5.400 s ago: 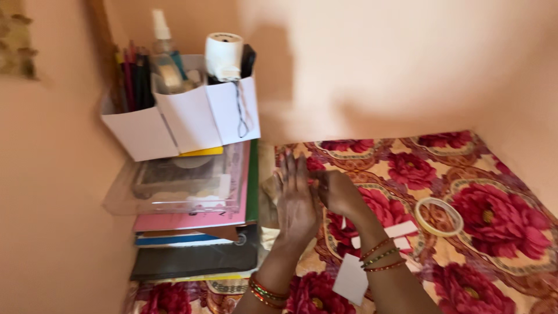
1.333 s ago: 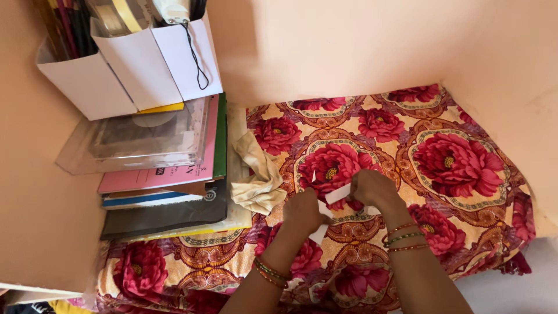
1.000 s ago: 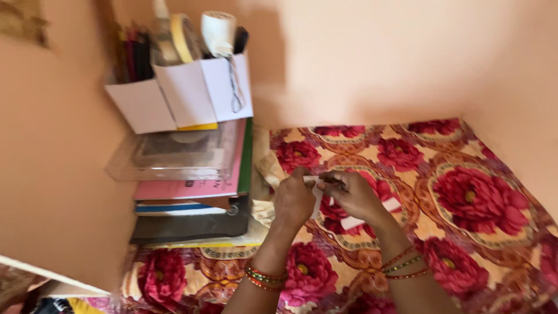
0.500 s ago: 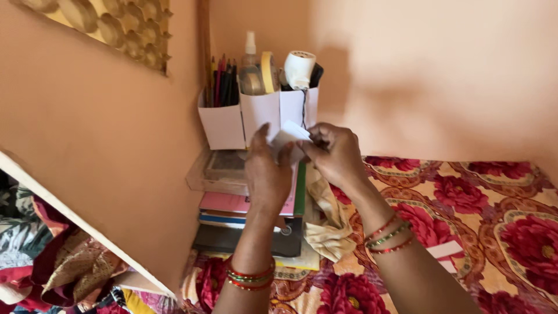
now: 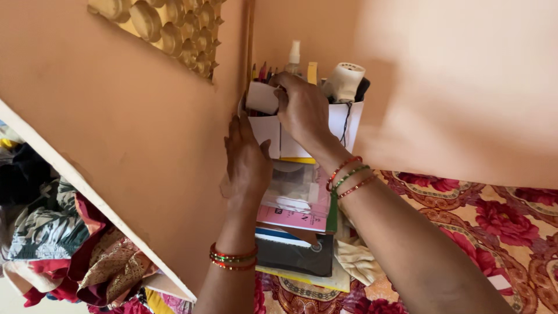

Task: The person organizes stationery items into a white paper organizer, then wipes the floral-patterned shelf surface with a cloth. The person removes the cloth covering the shelf and wipes the exposed surface clean.

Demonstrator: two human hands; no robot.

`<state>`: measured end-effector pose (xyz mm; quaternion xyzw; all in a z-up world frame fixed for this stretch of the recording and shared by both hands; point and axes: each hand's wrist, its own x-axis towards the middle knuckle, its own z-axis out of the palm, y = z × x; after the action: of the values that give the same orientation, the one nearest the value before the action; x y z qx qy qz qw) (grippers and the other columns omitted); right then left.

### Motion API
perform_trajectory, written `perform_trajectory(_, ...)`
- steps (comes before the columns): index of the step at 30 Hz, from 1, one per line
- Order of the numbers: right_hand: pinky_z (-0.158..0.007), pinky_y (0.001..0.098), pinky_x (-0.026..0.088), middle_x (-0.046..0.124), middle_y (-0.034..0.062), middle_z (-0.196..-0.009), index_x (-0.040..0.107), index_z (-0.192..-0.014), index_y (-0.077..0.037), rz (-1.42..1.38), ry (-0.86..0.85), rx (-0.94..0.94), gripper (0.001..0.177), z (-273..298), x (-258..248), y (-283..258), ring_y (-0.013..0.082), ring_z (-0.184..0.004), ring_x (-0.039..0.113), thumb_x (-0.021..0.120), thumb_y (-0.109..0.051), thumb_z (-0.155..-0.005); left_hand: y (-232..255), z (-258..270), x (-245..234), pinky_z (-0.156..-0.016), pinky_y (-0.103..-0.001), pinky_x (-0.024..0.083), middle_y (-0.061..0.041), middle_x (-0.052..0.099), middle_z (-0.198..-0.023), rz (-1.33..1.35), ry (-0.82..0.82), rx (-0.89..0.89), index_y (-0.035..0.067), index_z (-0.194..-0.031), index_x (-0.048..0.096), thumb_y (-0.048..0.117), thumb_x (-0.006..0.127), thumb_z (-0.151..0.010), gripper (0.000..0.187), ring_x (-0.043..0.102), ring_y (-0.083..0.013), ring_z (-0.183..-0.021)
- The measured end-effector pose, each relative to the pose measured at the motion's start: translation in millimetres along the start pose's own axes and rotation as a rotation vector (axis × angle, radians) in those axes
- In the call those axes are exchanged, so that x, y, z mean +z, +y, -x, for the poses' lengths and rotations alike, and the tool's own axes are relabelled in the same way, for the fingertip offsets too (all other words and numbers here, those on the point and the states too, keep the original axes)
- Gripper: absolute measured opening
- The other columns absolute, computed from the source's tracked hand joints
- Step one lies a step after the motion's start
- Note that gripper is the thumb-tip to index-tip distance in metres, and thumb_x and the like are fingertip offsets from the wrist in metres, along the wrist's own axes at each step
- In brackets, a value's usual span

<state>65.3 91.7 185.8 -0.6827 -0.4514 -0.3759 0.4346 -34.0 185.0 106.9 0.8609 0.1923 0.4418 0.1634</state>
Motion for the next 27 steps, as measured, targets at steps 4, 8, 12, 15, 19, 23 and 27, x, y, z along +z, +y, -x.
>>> perform_trajectory(4,-0.073,0.0508,0.054,0.075,0.0161,-0.091,0.076,-0.104,-0.011,0.099,-0.218,0.145,0.019,-13.2,20.4,3.0,0.0386,-0.089,0.071,0.064,-0.004,-0.091,-6.9,-14.4,7.6,-0.118,-0.058,0.026,-0.032,0.034,-0.157,0.063,-0.018,0.033,-0.009,-0.155,0.028,0.012,0.067,-0.092,0.077,0.032,-0.0453,-0.147)
perform_trajectory(8,-0.078,0.0507,0.055,0.075,0.0148,-0.096,0.077,-0.104,-0.017,0.238,-0.444,0.209,0.027,-20.2,29.2,2.7,0.0369,-0.093,0.07,0.065,-0.005,-0.083,-13.9,-21.3,23.7,-0.122,-0.056,0.02,-0.025,0.032,-0.162,-0.007,-0.059,0.073,-0.007,-0.156,0.025,0.013,0.062,-0.095,0.075,0.026,-0.0429,-0.151)
perform_trajectory(12,-0.08,0.0512,0.055,0.075,0.0135,-0.103,0.078,-0.107,-0.02,0.358,-0.575,0.126,0.026,-18.5,33.4,-5.6,0.0352,-0.1,0.07,0.064,-0.008,-0.088,-17.9,-25.5,34.1,-0.123,-0.055,0.016,-0.025,0.029,-0.163,-0.058,-0.091,0.079,-0.005,-0.158,0.024,0.012,0.058,-0.094,0.074,0.023,-0.0411,-0.153)
perform_trajectory(15,-0.08,0.0523,0.054,0.075,0.0146,-0.106,0.073,-0.117,-0.02,0.328,-0.721,0.149,0.03,-15.2,31.7,-10.2,0.0361,-0.101,0.069,0.062,-0.009,-0.092,-16.5,-25.9,32.2,-0.124,-0.054,0.015,-0.026,0.028,-0.163,-0.054,-0.102,0.059,-0.004,-0.158,0.024,0.011,0.056,-0.093,0.074,0.023,-0.0407,-0.153)
perform_trajectory(19,-0.078,0.0502,0.056,0.073,0.017,-0.107,0.063,-0.133,-0.014,0.133,-0.53,0.163,0.061,1.1,16.7,-1.4,0.0359,-0.098,0.069,0.059,0.006,-0.075,-13.1,-9.8,24.5,-0.123,-0.057,0.016,-0.031,0.03,-0.161,0.064,-0.048,0.101,-0.009,-0.156,0.026,0.009,0.056,-0.096,0.069,0.023,-0.046,-0.152)
perform_trajectory(23,-0.074,0.0362,0.061,0.077,0.014,-0.105,0.072,-0.117,-0.005,-0.236,-0.261,0.09,0.028,36.6,-7.9,22.2,0.025,-0.09,0.075,0.061,0.004,-0.094,2.0,22.1,31.5,-0.126,-0.059,0.024,-0.034,0.037,-0.161,0.124,0.084,0.17,-0.008,-0.158,0.032,-0.004,0.051,-0.095,0.065,0.031,-0.0484,-0.153)
perform_trajectory(27,-0.072,0.0243,0.061,0.076,0.0114,-0.104,0.071,-0.113,-0.001,-0.433,-0.045,0.107,0.019,94.4,-34.1,52.1,0.0141,-0.091,0.074,0.064,0.009,-0.098,35.4,63.8,59.1,-0.128,-0.062,0.027,-0.032,0.042,-0.162,0.17,0.15,0.262,-0.005,-0.158,0.037,-0.008,0.051,-0.1,0.06,0.037,-0.047,-0.153)
